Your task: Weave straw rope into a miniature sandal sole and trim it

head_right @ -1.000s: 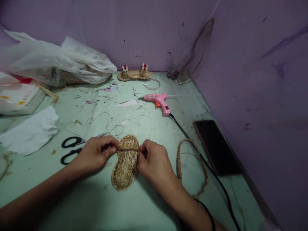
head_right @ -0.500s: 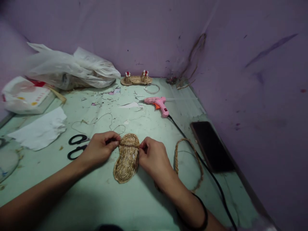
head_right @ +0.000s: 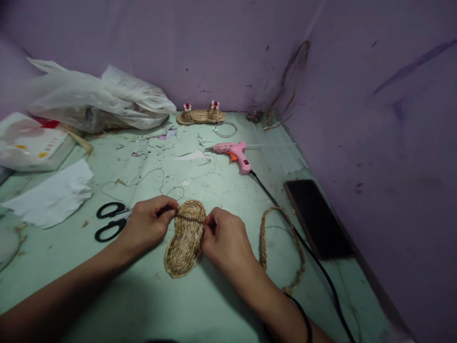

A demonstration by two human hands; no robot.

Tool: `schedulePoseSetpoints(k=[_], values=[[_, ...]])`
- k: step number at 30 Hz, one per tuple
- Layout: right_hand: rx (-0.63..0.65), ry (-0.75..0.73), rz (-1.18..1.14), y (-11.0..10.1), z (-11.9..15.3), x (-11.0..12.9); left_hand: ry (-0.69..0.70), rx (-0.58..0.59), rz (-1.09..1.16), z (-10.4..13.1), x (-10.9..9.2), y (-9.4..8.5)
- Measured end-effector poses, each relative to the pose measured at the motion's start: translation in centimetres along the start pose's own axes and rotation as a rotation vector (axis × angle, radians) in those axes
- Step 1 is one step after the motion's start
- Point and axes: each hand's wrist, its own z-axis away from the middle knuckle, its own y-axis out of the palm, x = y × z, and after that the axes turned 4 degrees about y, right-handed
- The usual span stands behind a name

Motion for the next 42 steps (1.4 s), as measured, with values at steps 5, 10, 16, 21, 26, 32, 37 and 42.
schedulePoseSetpoints(k=[5,10,16,21,26,32,37,42], values=[[0.011,-0.017,0.010,0.13,0.15,-0.16,0.029,-0.029,-0.045,-0.05,-0.27,0.12],[0.013,-0.005,0.011,0.09,0.02,-0.12,0.008,-0.002,-0.039,-0.13,-0.36,0.11],[0.017,-0.004,0.001,0.12,0.00,-0.10,-0.008,0.008,-0.049,-0.12,-0.28,0.14],[0.010,-0.018,0.008,0.08,0.16,-0.06,-0.024,0.024,-0.039,-0.07,-0.27,0.08],[0.007,-0.020,0.004,0.04,0.12,0.00,-0.042,0.000,-0.028,-0.13,-0.27,0.11],[0.004,-0.031,0.005,0.05,0.09,0.02,-0.088,-0.008,-0.007,-0.25,-0.39,0.19],[0.007,-0.027,0.008,0.02,0.08,0.14,-0.073,-0.012,-0.011,-0.25,-0.21,0.18],[0.005,-0.041,0.007,0.19,0.03,-0.05,-0.060,-0.008,-0.009,-0.35,0.00,0.29]])
